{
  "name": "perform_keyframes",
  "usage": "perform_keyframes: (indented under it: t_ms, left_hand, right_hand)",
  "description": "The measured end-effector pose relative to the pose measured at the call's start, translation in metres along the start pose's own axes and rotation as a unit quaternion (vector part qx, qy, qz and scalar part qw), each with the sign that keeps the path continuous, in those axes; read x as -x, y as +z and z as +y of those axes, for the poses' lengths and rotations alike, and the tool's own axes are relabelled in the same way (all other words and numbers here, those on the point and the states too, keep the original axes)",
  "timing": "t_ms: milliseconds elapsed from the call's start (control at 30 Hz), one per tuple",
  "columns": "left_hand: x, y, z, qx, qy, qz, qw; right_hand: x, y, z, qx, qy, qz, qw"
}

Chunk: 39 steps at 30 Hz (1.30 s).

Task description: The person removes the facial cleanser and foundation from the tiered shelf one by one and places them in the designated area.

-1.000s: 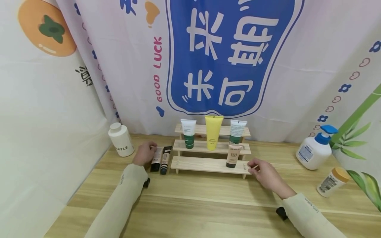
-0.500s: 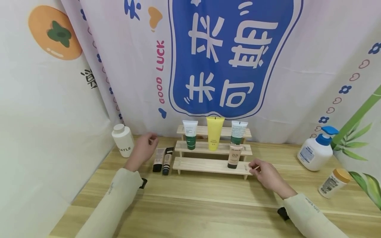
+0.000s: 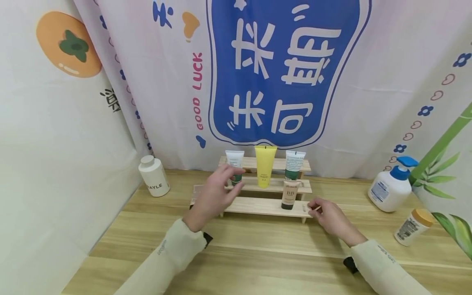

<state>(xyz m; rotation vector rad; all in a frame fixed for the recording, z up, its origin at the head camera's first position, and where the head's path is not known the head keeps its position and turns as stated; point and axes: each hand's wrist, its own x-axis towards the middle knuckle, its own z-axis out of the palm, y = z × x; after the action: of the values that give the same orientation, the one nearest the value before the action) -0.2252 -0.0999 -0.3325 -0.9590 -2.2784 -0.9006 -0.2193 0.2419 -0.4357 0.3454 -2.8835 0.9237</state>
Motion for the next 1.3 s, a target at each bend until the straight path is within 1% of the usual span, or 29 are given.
perform_keyframes:
  t_ms: [100,233,367,433,600,700,800,933,1167,1300]
  left_hand:
    - [-0.003,0.018,0.008,0.015,0.021,-0.022,0.9994]
    - [-0.006,0.042,0.016,0.004,0.039,-0.048,0.9981]
    - [-0.013,0.064,0.021,-0.012,0.039,-0.067,0.9969]
    - [-0.017,0.074,0.023,-0.017,0.039,-0.070,0.9966]
    - [-0.026,0.093,0.022,-0.018,0.039,-0.072,0.9965]
    - [-0.028,0.101,0.020,-0.016,0.036,-0.074,0.9964]
    - [-0.030,0.107,0.018,-0.020,0.040,-0.075,0.9962]
    - [-0.030,0.112,0.016,-0.019,0.045,-0.066,0.9966]
    - [-0.029,0.118,0.021,0.016,0.043,-0.059,0.9972]
    - [-0.026,0.117,0.023,0.040,0.052,-0.051,0.9965]
  right_hand:
    - [0.000,0.000,0.001,-0.002,-0.002,-0.002,1.0000]
    - [0.000,0.000,0.001,-0.005,-0.002,-0.003,1.0000]
    - [-0.001,0.001,0.002,-0.005,-0.003,0.000,1.0000]
    - [-0.001,0.001,0.002,-0.006,-0.004,0.002,1.0000]
    - [-0.002,0.001,0.002,-0.009,-0.004,0.003,0.9999]
    - [-0.002,0.001,0.002,-0.011,0.001,-0.002,0.9999]
    - [-0.002,-0.001,0.003,-0.011,0.000,-0.006,0.9999]
    - [-0.002,-0.003,0.002,-0.011,0.001,-0.008,0.9999]
    - [-0.001,-0.002,0.002,-0.008,0.003,-0.007,0.9999]
    - [-0.001,-0.002,0.002,-0.006,0.002,-0.006,1.0000]
